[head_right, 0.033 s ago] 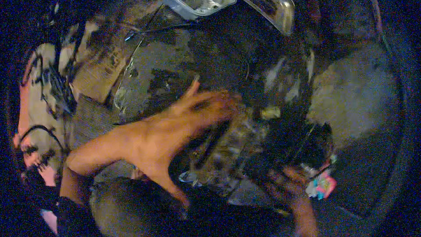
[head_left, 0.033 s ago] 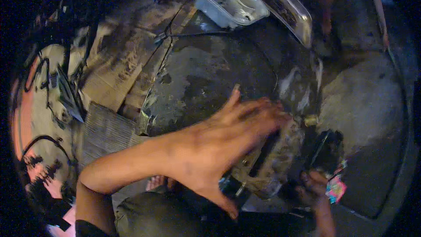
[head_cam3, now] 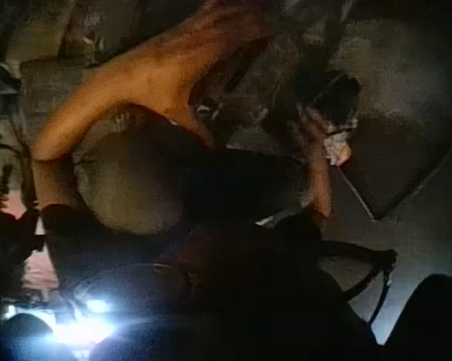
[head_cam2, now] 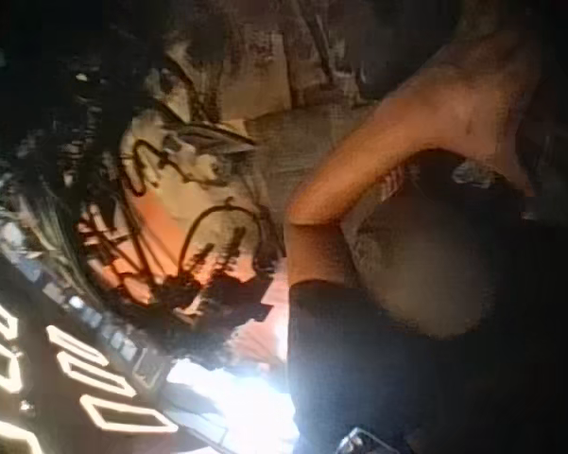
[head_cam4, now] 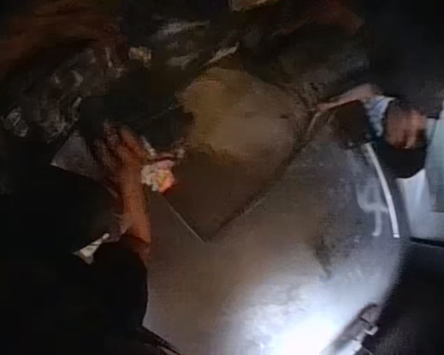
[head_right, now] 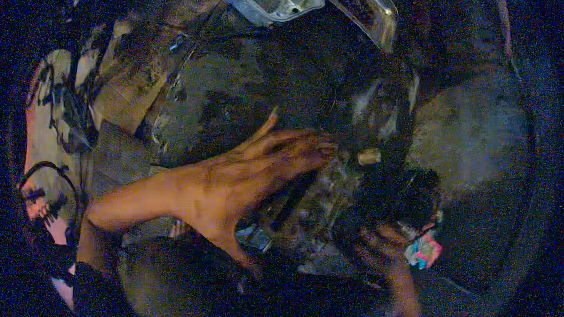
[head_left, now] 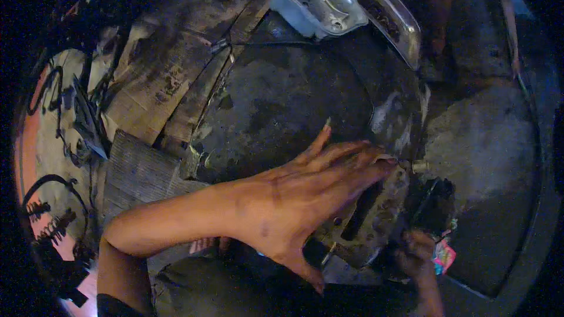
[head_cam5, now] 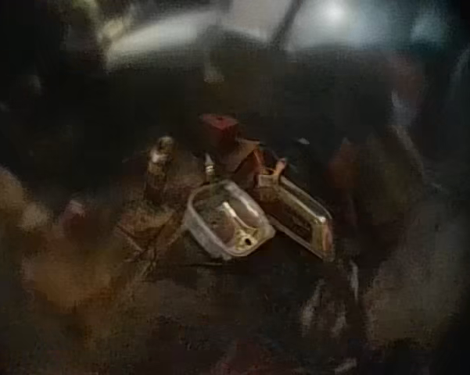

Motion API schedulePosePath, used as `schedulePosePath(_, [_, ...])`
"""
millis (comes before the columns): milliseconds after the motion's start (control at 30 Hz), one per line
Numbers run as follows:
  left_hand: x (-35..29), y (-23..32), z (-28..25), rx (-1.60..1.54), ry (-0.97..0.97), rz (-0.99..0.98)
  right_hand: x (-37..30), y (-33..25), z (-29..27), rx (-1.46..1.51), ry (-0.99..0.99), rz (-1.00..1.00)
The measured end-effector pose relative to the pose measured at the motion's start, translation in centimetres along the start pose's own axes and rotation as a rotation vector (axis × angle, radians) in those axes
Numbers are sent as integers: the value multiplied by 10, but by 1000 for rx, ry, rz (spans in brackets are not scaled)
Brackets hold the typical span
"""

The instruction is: The person cleans an engine component by scrubbing it with a brush, wiping it with a cloth, and scraping the internal surfaces with a metal tool.

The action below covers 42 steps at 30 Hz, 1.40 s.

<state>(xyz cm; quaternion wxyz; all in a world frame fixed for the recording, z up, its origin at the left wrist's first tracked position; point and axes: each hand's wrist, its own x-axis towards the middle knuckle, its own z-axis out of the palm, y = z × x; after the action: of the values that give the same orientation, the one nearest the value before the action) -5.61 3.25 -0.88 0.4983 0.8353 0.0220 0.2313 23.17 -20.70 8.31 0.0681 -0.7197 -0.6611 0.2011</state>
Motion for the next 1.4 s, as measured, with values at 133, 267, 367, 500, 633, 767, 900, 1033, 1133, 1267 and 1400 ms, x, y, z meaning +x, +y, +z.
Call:
schedulePosePath(133, [15,-12,-5,-123,98,97,-18,35,10,207,38,174])
schedulePosePath(267, [28,-16,14,-153,131,97,-35,82,14,140,-130,327])
schedulePosePath(367, [36,-19,24,-203,186,101,-16,81,13,-251,-2,-396])
schedulePosePath(500, [39,-17,23,-155,174,79,-59,90,24,9,-108,344])
schedulePosePath(633, [39,-16,20,-138,152,92,-44,54,11,81,-35,294])
schedulePosePath(767, [36,-14,16,-208,123,73,-60,58,10,-26,-155,115])
schedulePosePath(900, [36,-11,18,-187,99,84,-22,40,12,-248,-66,-234])
schedulePosePath(1033, [42,-9,11,-136,71,116,-12,23,12,-341,-38,-363])
schedulePosePath(1133, [40,-6,19,-131,143,107,-21,0,28,-47,-8,-194])
schedulePosePath(1267, [33,-8,15,-150,176,108,-5,-15,19,50,24,-146])
schedulePosePath(1400, [30,9,6,-90,226,96,2,-30,14,-160,-25,-94])
